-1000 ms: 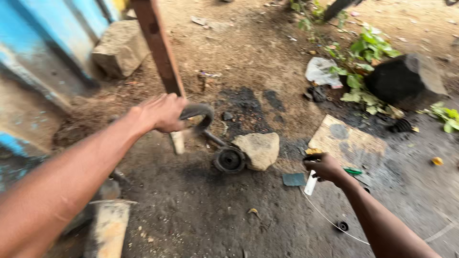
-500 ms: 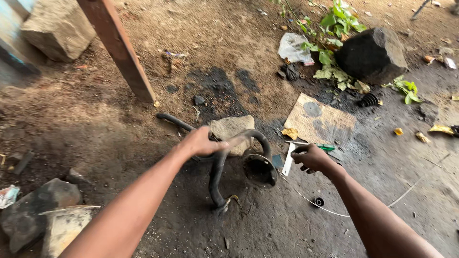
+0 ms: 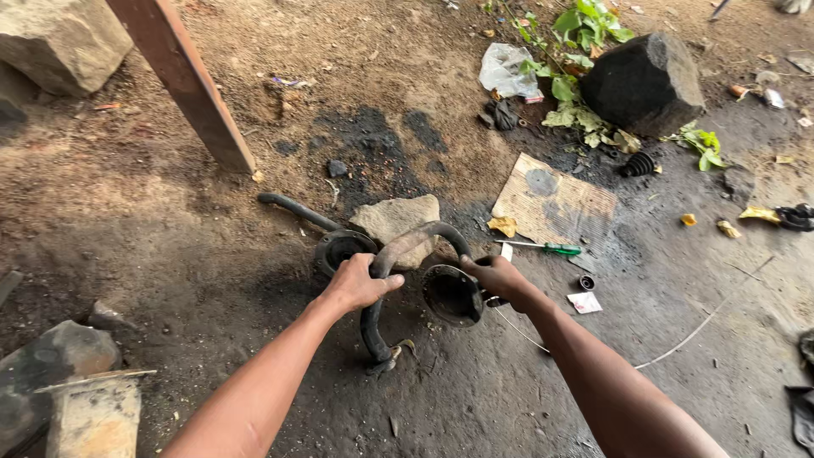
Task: The person uses a wire brush and a sanding block to clean and smooth a curved metal pipe and a circular metal flange. They scrub the surfaces of both parts, occasionally repositioning them on a stone for leverage.
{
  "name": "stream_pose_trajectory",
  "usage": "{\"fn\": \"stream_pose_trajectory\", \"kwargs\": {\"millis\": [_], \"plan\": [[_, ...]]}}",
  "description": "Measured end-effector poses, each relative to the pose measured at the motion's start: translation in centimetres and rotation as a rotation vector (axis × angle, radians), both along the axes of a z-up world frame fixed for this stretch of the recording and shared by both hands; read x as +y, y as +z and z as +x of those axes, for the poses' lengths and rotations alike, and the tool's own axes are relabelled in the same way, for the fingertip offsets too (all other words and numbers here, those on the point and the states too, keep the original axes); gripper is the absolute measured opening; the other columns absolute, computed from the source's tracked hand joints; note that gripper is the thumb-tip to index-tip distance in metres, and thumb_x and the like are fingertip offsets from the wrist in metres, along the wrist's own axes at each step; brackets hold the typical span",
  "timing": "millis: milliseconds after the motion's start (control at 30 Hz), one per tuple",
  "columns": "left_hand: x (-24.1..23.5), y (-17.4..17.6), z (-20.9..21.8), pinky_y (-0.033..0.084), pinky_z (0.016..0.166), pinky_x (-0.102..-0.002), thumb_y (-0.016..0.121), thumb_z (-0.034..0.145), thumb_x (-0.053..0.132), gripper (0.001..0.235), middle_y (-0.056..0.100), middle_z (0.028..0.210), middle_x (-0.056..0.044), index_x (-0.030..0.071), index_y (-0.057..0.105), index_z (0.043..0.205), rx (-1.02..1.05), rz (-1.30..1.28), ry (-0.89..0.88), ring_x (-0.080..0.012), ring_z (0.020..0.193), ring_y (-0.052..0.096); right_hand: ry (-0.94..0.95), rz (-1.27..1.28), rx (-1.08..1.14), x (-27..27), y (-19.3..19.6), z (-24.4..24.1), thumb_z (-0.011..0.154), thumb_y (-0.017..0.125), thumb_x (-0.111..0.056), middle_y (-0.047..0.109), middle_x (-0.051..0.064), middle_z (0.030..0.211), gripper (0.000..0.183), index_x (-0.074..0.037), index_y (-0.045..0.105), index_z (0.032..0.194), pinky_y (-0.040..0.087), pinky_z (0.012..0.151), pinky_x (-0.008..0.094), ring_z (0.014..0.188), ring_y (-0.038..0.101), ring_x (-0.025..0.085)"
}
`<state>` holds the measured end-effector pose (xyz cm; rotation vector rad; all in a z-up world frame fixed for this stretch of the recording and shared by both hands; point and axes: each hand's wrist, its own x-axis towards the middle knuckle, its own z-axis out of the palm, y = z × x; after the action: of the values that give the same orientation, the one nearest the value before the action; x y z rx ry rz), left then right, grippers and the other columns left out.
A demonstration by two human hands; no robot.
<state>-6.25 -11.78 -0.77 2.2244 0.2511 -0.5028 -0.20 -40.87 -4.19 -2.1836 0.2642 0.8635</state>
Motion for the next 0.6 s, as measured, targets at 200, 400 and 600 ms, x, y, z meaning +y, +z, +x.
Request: {"fn": "stream_pose_trajectory", "kwargs": {"millis": [200, 400, 600], "plan": [[3.3, 0.6, 2.3, 0.058, 0.082, -0.053, 0.077, 0.084, 0.040, 0.053, 0.065, 0.114, -0.017, 0.000, 0.065, 0.118, -0.254, 0.220, 0.230, -0.0366, 0.097, 0.067, -0.060, -0.212, -0.063, 0.9, 1.0, 0.5, 0.095, 0.062, -0.058, 0.074, 0.013, 0.087, 0.062, 0.002, 0.073, 0.106, 0.055, 0.055, 0.032, 0.064, 0.068, 0.018], [5.9, -1.0, 4.4, 0.059, 0.077, -0.048, 0.070, 0.086, 0.010, 0.031, 0.065, 0.106, -0.019, -0.002, 0.058, 0.113, -0.161, 0.516, -0.117, -0.0302, 0.087, 0.065, -0.053, -0.236, -0.098, 0.5, 1.7, 1.7, 0.094, 0.066, -0.052, 0.075, 0.010, 0.087, 0.052, -0.003, 0.076, 0.109, 0.053, 0.056, 0.031, 0.064, 0.064, 0.016], [7.7, -0.3, 4.8, 0.062, 0.065, -0.037, 0.055, 0.092, -0.007, 0.014, 0.068, 0.091, -0.021, -0.005, 0.061, 0.105, -0.401, 0.806, -0.352, -0.0262, 0.072, 0.070, 0.015, -0.202, -0.325, 1.4, 5.7, 1.6, 0.093, 0.068, -0.045, 0.075, 0.011, 0.109, 0.042, -0.019, 0.072, 0.125, 0.060, 0.076, 0.038, 0.087, 0.075, 0.023]]}}
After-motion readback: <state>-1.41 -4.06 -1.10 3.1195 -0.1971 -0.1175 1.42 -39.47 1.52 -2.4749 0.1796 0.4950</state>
